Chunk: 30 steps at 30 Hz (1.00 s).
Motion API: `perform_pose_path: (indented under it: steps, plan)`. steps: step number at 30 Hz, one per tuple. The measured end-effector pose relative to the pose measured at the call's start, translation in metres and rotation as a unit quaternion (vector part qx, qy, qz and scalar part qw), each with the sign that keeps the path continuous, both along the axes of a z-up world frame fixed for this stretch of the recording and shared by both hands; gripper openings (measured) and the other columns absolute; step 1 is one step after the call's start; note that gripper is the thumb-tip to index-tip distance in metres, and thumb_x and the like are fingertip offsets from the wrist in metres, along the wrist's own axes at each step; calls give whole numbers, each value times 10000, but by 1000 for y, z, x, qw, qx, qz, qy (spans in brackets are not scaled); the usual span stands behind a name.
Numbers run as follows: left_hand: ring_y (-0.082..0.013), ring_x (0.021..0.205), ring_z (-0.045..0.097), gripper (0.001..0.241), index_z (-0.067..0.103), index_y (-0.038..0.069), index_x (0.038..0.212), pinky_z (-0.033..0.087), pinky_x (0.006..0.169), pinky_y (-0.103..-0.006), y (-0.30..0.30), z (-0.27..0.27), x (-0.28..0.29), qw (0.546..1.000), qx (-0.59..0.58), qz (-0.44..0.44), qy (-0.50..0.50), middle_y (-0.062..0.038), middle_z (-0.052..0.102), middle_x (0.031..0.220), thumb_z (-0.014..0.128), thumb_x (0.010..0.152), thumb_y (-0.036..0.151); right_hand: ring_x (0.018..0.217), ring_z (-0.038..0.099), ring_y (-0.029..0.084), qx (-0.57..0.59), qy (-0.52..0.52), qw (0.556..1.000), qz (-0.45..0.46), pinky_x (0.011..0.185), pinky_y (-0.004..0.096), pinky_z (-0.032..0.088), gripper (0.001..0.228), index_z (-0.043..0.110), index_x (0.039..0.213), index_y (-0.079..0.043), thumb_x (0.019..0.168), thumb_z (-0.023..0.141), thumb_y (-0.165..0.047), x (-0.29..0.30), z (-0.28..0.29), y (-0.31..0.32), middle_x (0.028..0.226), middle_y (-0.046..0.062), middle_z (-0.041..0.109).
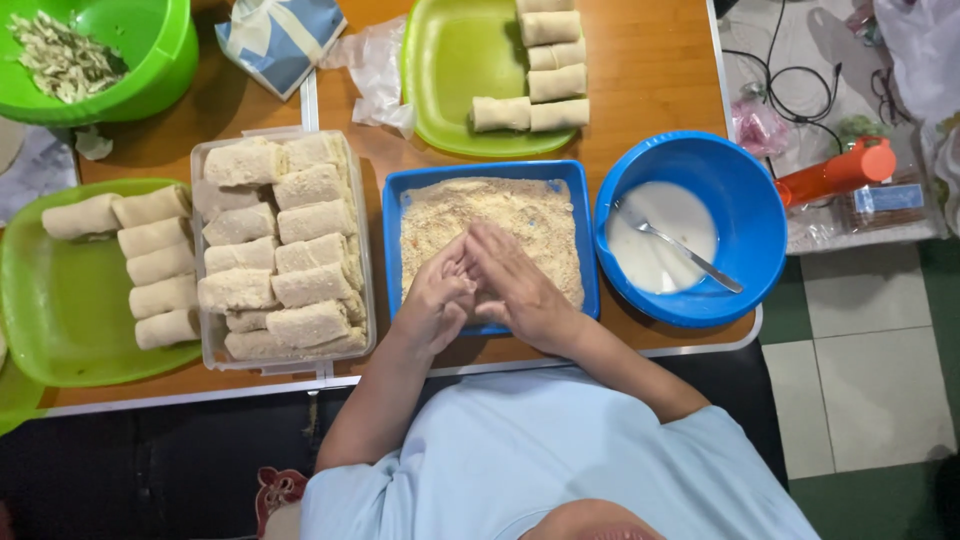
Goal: Dip filled pastries into a liquid batter and then coat them thoroughly with breadcrumbs.
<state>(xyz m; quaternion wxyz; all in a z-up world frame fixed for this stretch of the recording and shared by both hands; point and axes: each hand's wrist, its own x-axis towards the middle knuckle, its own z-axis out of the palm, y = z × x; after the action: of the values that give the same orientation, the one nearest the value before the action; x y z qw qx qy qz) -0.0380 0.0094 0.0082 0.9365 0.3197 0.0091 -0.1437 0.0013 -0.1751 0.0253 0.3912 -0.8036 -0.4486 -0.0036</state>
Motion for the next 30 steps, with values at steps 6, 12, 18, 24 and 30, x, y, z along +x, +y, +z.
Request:
perform_pose_path:
  steps: [6, 12, 18, 24, 30]
  plan:
    - [-298, 1516, 374, 914, 137, -62, 1608, 368, 1241, -369, -5, 12, 1, 999, 32, -9, -25, -234, 313, 1632, 591, 819, 29, 1590, 263, 395, -41, 20, 999, -29, 1319, 493, 236, 833, 295, 1610, 15, 983, 631, -418, 4, -12, -2, 1689, 251, 276]
    - [-326, 1521, 348, 876, 160, -101, 1620, 359, 1239, -383, -4, 11, 4, 1000, 18, -20, -6, -270, 324, 1614, 562, 853, 25, 1585, 228, 401, -30, 17, 999, -18, 1309, 507, 195, 893, 245, 1610, 14, 936, 699, -357, -2, -1, -1, 1683, 258, 229]
    - [-331, 1503, 387, 884, 114, -78, 1619, 390, 1224, -412, -5, 17, 5, 999, 21, -18, -30, -279, 331, 1611, 573, 872, 34, 1595, 200, 375, -87, 22, 995, -43, 1309, 512, 151, 956, 219, 1630, -9, 889, 736, -322, 3, -9, -4, 1705, 236, 210]
    - [-385, 1475, 367, 862, 125, -88, 1611, 352, 1222, -451, -3, 20, 7, 1000, 24, -8, 18, -325, 307, 1612, 560, 876, 23, 1618, 162, 356, -26, 12, 999, -27, 1328, 505, 152, 963, 192, 1644, -32, 898, 735, -310, -3, 2, -1, 1722, 212, 162]
    - [-308, 1541, 341, 858, 124, -91, 1614, 317, 1277, -398, -7, 10, 5, 999, 29, 10, -18, -259, 294, 1651, 563, 887, 33, 1589, 202, 359, -86, 39, 994, -51, 1296, 529, 138, 922, 236, 1623, -18, 885, 715, -294, 2, -3, -4, 1703, 223, 208]
